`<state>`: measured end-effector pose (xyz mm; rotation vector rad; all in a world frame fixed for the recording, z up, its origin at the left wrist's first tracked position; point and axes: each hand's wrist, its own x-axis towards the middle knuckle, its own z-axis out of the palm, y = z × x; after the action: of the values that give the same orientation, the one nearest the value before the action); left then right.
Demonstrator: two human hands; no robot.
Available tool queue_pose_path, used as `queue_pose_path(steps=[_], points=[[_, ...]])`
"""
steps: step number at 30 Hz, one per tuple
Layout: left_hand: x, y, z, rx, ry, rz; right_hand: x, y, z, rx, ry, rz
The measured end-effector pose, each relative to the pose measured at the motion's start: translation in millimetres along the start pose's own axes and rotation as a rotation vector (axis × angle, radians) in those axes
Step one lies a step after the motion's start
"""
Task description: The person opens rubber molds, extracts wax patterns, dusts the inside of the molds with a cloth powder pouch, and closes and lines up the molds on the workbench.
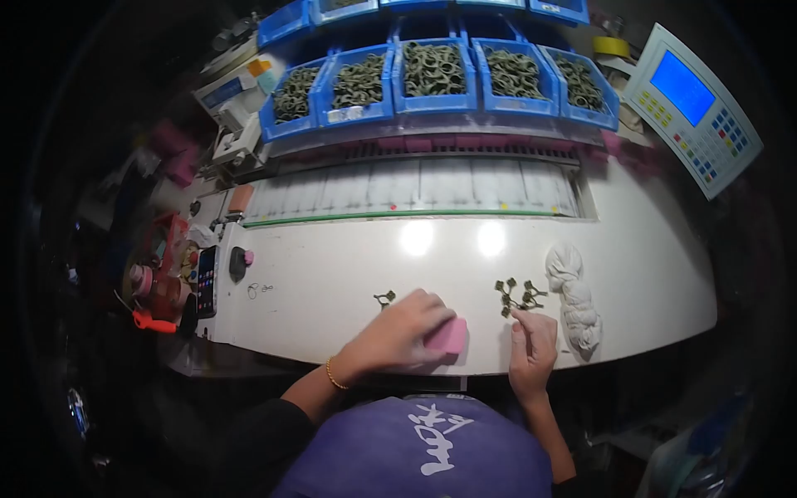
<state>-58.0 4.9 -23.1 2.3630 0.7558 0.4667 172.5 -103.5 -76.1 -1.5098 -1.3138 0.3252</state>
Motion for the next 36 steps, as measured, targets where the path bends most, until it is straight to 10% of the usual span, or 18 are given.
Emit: queue_pose_path(steps=[8, 13, 23, 27, 36], points=[[23, -154, -116, 0.377, 0.840, -0.698, 3, -2, 5, -0.096, 0.005, -0.151], [36, -218, -120, 0.644, 0.877, -0.893, 4, -4, 4, -0.107, 0.004, -0.176], [-1, -146, -76, 0.664, 0.862, -0.551, 17, 15, -38, -0.335, 0.104, -0.032], [7, -49, -11, 0.024, 0.684, -0.442, 33, 16, -37, -0.395, 0.022, -0.077], [20, 15, 59, -0.391, 0.344, -0.205, 33, 17, -30, -0.452, -0.044, -0.108]])
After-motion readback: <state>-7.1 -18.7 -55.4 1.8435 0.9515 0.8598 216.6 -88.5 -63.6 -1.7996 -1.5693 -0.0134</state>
